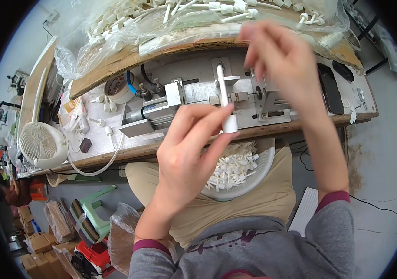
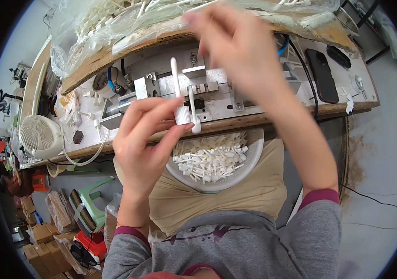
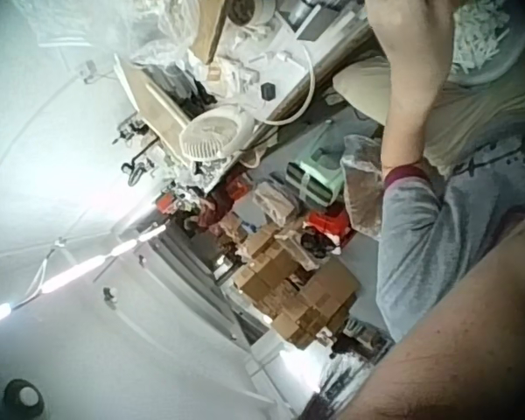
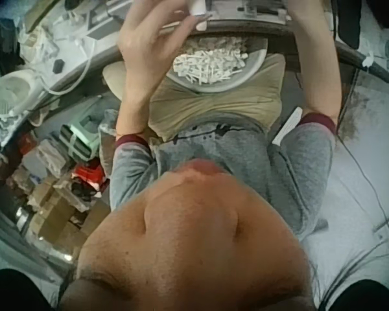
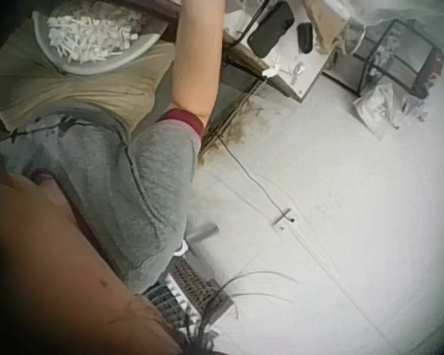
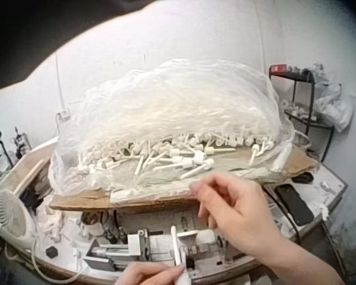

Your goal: Manually assemble small white plastic components using a pneumatic jig.

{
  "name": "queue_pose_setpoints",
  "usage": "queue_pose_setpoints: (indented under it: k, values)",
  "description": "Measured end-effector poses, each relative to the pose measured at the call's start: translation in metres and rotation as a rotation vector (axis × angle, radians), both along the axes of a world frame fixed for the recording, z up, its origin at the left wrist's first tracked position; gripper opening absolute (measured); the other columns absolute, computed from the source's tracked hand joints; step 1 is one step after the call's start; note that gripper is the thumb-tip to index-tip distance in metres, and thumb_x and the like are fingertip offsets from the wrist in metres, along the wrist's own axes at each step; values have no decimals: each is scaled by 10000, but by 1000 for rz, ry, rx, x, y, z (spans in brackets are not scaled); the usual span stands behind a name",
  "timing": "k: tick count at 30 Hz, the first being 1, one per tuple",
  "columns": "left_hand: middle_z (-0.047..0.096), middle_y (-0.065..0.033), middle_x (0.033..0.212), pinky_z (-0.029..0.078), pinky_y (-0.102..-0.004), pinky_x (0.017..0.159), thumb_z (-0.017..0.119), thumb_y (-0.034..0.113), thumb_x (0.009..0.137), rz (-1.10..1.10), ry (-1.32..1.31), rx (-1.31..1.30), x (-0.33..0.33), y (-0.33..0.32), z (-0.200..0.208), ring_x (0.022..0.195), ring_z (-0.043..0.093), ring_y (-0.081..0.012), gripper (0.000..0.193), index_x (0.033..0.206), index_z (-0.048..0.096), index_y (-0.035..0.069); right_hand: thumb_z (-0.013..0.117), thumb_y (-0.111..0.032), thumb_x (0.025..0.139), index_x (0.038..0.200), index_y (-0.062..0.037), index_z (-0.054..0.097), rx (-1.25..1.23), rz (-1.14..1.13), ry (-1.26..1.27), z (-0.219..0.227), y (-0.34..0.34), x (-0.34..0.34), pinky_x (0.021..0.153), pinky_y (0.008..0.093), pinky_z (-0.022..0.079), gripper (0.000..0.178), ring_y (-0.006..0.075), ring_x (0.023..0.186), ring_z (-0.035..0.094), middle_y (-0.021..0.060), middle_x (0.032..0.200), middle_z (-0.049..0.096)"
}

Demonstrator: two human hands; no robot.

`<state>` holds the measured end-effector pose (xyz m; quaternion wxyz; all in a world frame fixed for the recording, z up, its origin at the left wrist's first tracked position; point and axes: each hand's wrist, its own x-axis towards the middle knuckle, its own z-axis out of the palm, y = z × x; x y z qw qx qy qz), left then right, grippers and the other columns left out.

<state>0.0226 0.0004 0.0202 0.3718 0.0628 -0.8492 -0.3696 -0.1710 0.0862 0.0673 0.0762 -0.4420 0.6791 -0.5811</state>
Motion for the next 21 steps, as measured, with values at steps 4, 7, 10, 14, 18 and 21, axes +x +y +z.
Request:
queue_pose_setpoints:
  k: [4,7,10,14,18,21]
  values:
    - [717,-99,1183,591,-304,686,803,46,822,61,-179,-324,-1,-3,-17,769,717,-212,288,1103,749,9,675,-131,944,1150,23,705,239,-199,559,19,-25,-69,889,361,531,259,295,993,689,191,1064,728]
    - [740,-60,1239,553,-304,632,816,122,811,84,-268,-461,-7,-5,-26,700,702,-232,267,1061,766,43,670,-142,957,1161,15,716,479,-86,498,22,-28,-91,870,349,528,262,268,983,686,166,1099,729]
    - [729,-67,1259,558,-310,642,804,91,807,119,-290,-467,-14,-8,-29,709,703,-215,239,1034,761,31,673,-138,956,1158,6,727,444,65,414,27,-23,-88,834,337,525,255,247,965,678,152,1098,729]
    - [686,-126,1312,583,-335,689,804,53,809,59,-231,-371,-11,-4,-28,791,714,-201,241,1041,755,10,697,-130,938,1128,4,739,399,58,525,29,-12,-72,738,314,518,236,196,855,659,133,1007,736]
    - [708,-162,1270,564,-314,669,819,74,793,95,-287,-524,-11,1,-31,761,710,-199,280,1056,753,3,725,-124,904,1069,4,753,107,-115,542,19,-6,-57,648,334,509,210,196,688,631,112,824,698]
    - [741,-136,1210,522,-294,621,819,102,798,119,-315,-644,-13,-2,-30,711,698,-178,272,1051,759,21,696,-126,927,1061,18,753,115,-301,966,20,-10,-50,689,348,518,205,241,765,659,124,837,677]
